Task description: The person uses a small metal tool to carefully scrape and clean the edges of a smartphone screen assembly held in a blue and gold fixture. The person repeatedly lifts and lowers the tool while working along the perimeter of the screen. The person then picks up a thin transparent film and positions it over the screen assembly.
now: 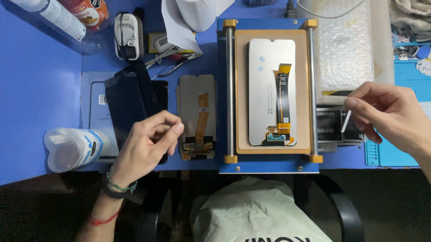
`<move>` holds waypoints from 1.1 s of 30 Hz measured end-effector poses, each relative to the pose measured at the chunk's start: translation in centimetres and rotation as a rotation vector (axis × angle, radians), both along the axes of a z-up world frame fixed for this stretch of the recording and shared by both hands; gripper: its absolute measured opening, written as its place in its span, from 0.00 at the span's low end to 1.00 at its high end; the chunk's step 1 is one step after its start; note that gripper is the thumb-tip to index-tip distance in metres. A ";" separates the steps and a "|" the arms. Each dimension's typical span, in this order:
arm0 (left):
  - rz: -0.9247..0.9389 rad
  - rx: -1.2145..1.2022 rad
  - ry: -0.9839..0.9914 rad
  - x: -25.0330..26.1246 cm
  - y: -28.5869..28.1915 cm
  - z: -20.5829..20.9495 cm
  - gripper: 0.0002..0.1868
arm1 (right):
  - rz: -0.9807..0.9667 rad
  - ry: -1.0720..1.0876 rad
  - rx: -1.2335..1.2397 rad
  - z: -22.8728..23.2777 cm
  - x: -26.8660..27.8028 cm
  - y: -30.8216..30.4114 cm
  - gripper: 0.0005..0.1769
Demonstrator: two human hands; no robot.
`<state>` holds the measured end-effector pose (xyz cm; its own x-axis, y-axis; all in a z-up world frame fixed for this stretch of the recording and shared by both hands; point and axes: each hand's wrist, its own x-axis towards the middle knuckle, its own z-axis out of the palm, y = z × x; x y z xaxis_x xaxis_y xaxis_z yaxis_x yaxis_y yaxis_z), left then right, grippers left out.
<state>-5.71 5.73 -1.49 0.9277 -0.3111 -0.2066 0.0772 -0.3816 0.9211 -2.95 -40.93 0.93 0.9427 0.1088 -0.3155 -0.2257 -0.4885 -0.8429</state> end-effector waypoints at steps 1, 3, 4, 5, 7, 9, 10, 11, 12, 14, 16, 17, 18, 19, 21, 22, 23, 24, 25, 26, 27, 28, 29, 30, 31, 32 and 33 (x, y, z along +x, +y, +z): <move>0.004 -0.001 0.000 -0.4 0.5 -0.2 0.11 | 0.004 0.000 -0.001 0.0 0.2 0.5 0.17; 0.052 -0.015 0.037 -1.2 1.4 -0.7 0.11 | 0.018 0.034 0.013 0.0 0.7 1.4 0.17; 0.055 -0.016 0.036 -1.6 1.9 -0.7 0.11 | 0.021 0.033 0.013 0.1 0.9 1.9 0.17; 0.073 0.004 0.040 -1.9 2.3 -0.8 0.11 | 0.046 0.038 0.033 0.3 1.1 2.4 0.17; 0.092 0.022 0.043 -2.3 3.1 -0.8 0.11 | 0.073 0.043 0.052 0.5 1.4 3.3 0.17; 0.123 0.057 0.037 -2.6 3.8 -0.9 0.10 | 0.069 0.069 0.067 0.5 1.7 3.8 0.15; 0.123 0.057 0.036 -2.8 4.1 -1.1 0.10 | 0.069 0.068 0.067 0.3 1.8 4.0 0.15; 0.150 0.044 0.027 -2.9 4.4 -1.3 0.10 | 0.065 0.079 0.088 0.2 1.8 4.1 0.16; 0.178 0.031 0.018 -3.0 4.7 -1.5 0.09 | 0.061 0.091 0.110 0.1 1.9 4.2 0.16; 0.193 0.051 0.010 -3.0 5.0 -1.4 0.09 | 0.059 0.092 0.107 0.0 2.0 4.3 0.16; 0.207 0.074 0.003 -3.1 5.2 -1.6 0.09 | 0.055 0.093 0.108 0.0 2.0 4.5 0.16; 0.223 0.044 -0.022 -3.1 5.3 -1.8 0.09 | 0.075 0.070 0.113 0.0 2.0 4.5 0.15; 0.238 0.014 -0.047 -3.1 5.3 -2.1 0.09 | 0.095 0.048 0.118 0.0 2.0 4.6 0.15; 0.236 0.013 -0.048 -3.1 5.2 -1.8 0.09 | 0.092 0.046 0.117 0.2 1.9 4.5 0.15; 0.263 0.072 -0.095 -3.0 5.0 -1.1 0.11 | 0.100 0.080 0.102 0.4 1.6 4.4 0.17; 0.258 0.072 -0.095 -2.8 4.8 -1.1 0.11 | 0.096 0.081 0.103 0.7 1.4 4.4 0.17; 0.276 0.048 -0.111 -2.8 4.7 -1.0 0.11 | 0.122 0.068 0.054 1.0 1.2 4.4 0.17; 0.294 0.023 -0.127 -2.7 4.6 -0.9 0.11 | 0.148 0.054 0.005 1.3 1.1 4.4 0.18; 0.293 0.024 -0.127 -2.6 4.4 -0.8 0.11 | 0.147 0.055 0.005 1.2 1.0 4.2 0.18; 0.301 0.023 -0.131 -2.5 4.3 -0.6 0.11 | 0.154 0.047 -0.026 1.1 0.8 3.9 0.17; 0.312 0.023 -0.136 -2.4 4.2 -0.5 0.11 | 0.165 0.038 -0.056 1.0 0.8 3.8 0.16; 0.314 0.025 -0.137 -2.3 4.0 -0.3 0.11 | 0.167 0.037 -0.055 1.0 0.7 3.5 0.16; 0.305 0.027 -0.126 -2.2 3.8 -0.2 0.10 | 0.185 0.021 -0.056 0.9 0.5 3.3 0.17; 0.295 0.030 -0.115 -2.1 3.6 -0.1 0.10 | 0.203 0.005 -0.057 0.8 0.3 3.1 0.18; 0.297 0.031 -0.115 -2.0 3.4 -0.1 0.10 | 0.205 0.005 -0.056 0.7 0.1 2.8 0.18; 0.274 0.024 -0.114 -1.9 3.2 0.0 0.09 | 0.187 0.010 -0.018 0.5 -0.1 2.6 0.18; 0.249 0.017 -0.111 -1.8 2.9 -0.1 0.09 | 0.167 0.016 0.019 0.4 -0.3 2.3 0.18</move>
<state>-7.48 8.63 -1.55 0.9924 -0.0681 -0.1023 0.0691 -0.3789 0.9229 -3.28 -38.64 1.30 0.9059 0.2701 -0.3262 -0.1557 -0.5039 -0.8496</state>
